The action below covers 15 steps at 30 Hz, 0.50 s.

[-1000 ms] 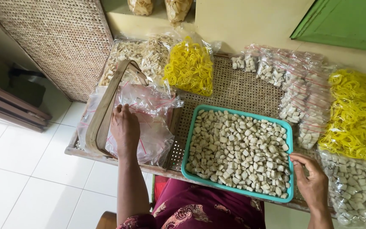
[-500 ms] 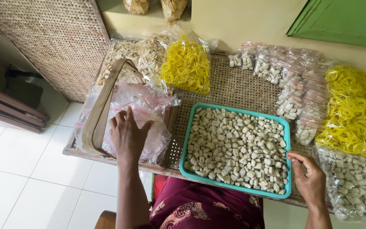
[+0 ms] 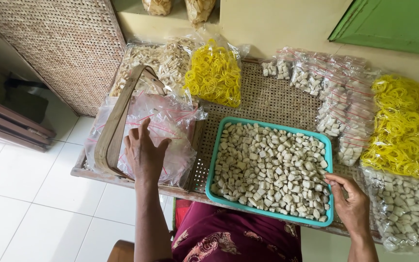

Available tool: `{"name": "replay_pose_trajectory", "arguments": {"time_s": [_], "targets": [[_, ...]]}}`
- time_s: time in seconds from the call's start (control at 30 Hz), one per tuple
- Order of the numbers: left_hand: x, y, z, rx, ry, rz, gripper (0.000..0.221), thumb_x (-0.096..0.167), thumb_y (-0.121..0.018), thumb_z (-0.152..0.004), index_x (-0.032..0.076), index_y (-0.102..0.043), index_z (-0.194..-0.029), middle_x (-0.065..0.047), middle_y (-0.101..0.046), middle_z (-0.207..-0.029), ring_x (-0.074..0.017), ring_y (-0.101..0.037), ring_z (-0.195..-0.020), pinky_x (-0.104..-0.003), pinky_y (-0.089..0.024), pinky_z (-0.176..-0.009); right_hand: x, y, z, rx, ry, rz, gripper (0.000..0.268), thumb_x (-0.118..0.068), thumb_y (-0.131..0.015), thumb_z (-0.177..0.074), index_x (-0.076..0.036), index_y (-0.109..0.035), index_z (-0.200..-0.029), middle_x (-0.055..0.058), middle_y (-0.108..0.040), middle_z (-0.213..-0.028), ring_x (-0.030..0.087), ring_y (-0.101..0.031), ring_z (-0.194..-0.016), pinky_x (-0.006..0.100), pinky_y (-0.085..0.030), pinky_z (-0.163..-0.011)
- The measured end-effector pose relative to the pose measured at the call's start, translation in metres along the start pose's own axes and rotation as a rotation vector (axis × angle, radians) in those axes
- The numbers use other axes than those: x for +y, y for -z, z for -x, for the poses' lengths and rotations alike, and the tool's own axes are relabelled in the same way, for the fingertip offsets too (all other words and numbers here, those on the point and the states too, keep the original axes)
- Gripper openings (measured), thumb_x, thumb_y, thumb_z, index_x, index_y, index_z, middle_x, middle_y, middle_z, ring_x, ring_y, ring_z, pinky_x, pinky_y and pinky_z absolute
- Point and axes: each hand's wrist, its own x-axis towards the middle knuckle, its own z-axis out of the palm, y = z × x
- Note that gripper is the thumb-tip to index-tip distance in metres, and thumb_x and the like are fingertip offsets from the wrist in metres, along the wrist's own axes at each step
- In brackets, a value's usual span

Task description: A person is manually filling small plastic bags with bite-sized snacks from a tray.

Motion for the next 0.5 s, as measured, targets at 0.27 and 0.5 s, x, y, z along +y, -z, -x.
{"name": "replay_pose_trajectory", "arguments": {"time_s": [0.27,0.5], "targets": [[-0.008,-0.002,0.007,0.057,0.02,0.143,0.05,0.025,-0.072,-0.091,0.012,-0.061,-0.138,-0.007,-0.066,-0.107,-0.0318,-0.055,-0.099,-0.049,-0.044,-0.085,-0.004,-0.006,0.005,-0.04,0.009,0.002,0.026,-0.017,-0.059,-0.103,-0.013,-0.067,-0.128,0.007,-0.074,-0.121,0.023,-0.073,-0.11,0.033,-0.062,-0.087],[-0.012,-0.002,0.0,0.208,-0.005,0.299,0.019,0.012,-0.061,-0.096,0.016,-0.076,-0.106,0.0,-0.076,-0.1,-0.0218,-0.066,-0.096,-0.04,-0.048,-0.085,-0.01,-0.008,0.004,-0.021,0.059,-0.006,0.026,-0.018,-0.058,-0.104,-0.01,-0.068,-0.127,0.01,-0.075,-0.117,0.024,-0.072,-0.113,0.035,-0.059,-0.094]]}}
